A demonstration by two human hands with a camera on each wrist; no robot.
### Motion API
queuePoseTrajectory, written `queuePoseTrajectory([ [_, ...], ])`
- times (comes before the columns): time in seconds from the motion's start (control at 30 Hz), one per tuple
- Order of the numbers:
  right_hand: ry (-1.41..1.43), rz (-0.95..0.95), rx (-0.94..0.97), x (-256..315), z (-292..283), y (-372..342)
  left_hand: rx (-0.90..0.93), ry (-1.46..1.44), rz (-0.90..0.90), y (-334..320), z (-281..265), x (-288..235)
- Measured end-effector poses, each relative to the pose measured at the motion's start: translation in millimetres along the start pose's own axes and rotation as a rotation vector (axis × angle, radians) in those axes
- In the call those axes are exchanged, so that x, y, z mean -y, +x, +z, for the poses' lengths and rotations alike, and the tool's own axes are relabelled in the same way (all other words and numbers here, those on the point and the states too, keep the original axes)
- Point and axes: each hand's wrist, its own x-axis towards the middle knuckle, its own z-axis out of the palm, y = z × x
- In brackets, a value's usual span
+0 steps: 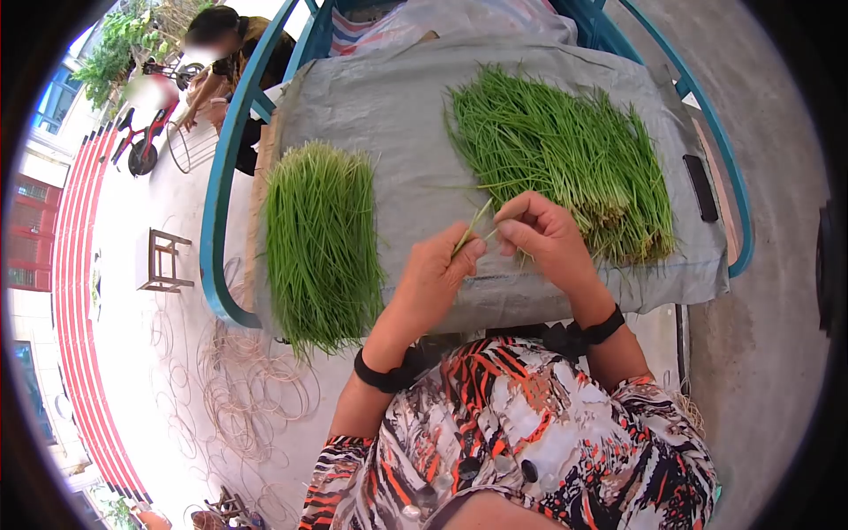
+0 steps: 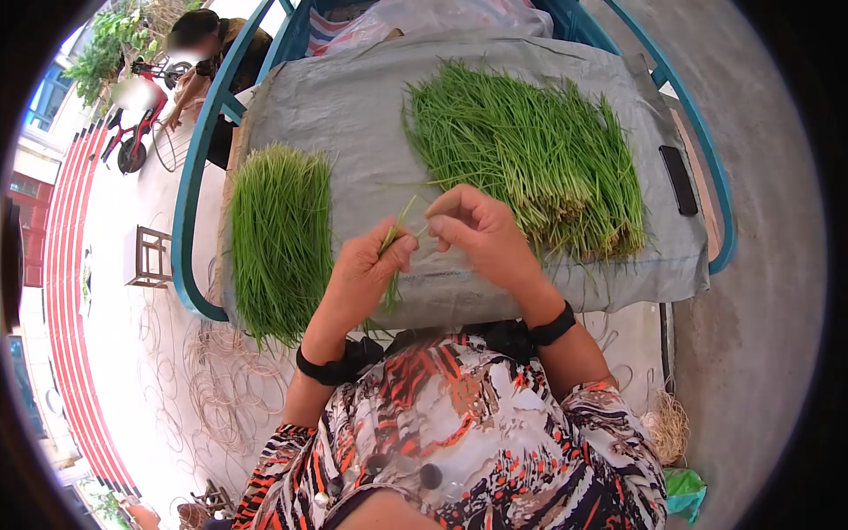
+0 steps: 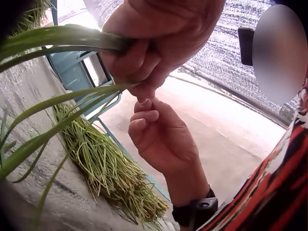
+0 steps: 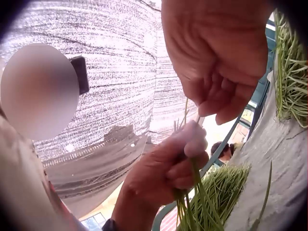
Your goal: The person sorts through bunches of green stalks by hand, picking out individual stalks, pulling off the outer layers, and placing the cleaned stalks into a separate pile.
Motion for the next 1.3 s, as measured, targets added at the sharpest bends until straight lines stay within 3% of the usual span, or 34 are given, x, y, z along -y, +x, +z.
queuePoseTrajectory([
  [0.1, 0.154, -0.08, -0.172, -7.3, -15.9, 4.3, -0.038, -0.084, 0.024, -3.8, 0.8, 7.4],
  [0.17, 0.091, -0.031, -0.071, -7.7, -15.1, 1.8, -0.07, -0.188, 0.072, -2.4, 1.2, 15.9],
  [0.3, -0.015, 0.157, 0.213, 1.7, 15.6, -14.1, -0.035, -0.414, -0.011, -3.7, 2.9, 7.8],
  [0.37, -0.037, 0.107, 0.299, -14.9, 28.4, -16.9, -0.043, -0.523, 0.0, -2.2, 5.8, 8.2],
  [0.47, -0.308, 0.179, 0.389, -20.1, 21.0, -19.9, -0.169, -0.567, 0.031, 1.5, 2.8, 9.9],
  [0.67, -0.389, 0.313, 0.293, -35.7, 9.3, -50.9, -0.534, -0.784, 0.233, -0.9, -30.6, 15.6],
  [0.87, -0.528, 0.569, 0.168, -51.6, -6.3, -105.6, -0.655, -0.889, 0.241, 2.1, -57.9, 23.0],
  [1.13, -0.558, 0.795, 0.089, -54.2, -28.1, -135.3, -0.55, -1.107, 0.119, 13.1, -40.9, 18.3],
  [1.2, -0.489, 0.689, 0.087, -38.5, -30.4, -130.9, -0.408, -1.19, 0.169, 17.3, -33.7, 24.1],
  [1.23, -0.453, 0.639, 0.084, -30.3, -31.1, -126.5, -0.435, -1.167, 0.121, 20.2, -26.6, 16.0],
  [1.3, -0.315, 0.43, -0.114, -25.1, -40.3, -114.7, -0.292, -1.152, 0.083, 23.6, -22.0, 17.6],
])
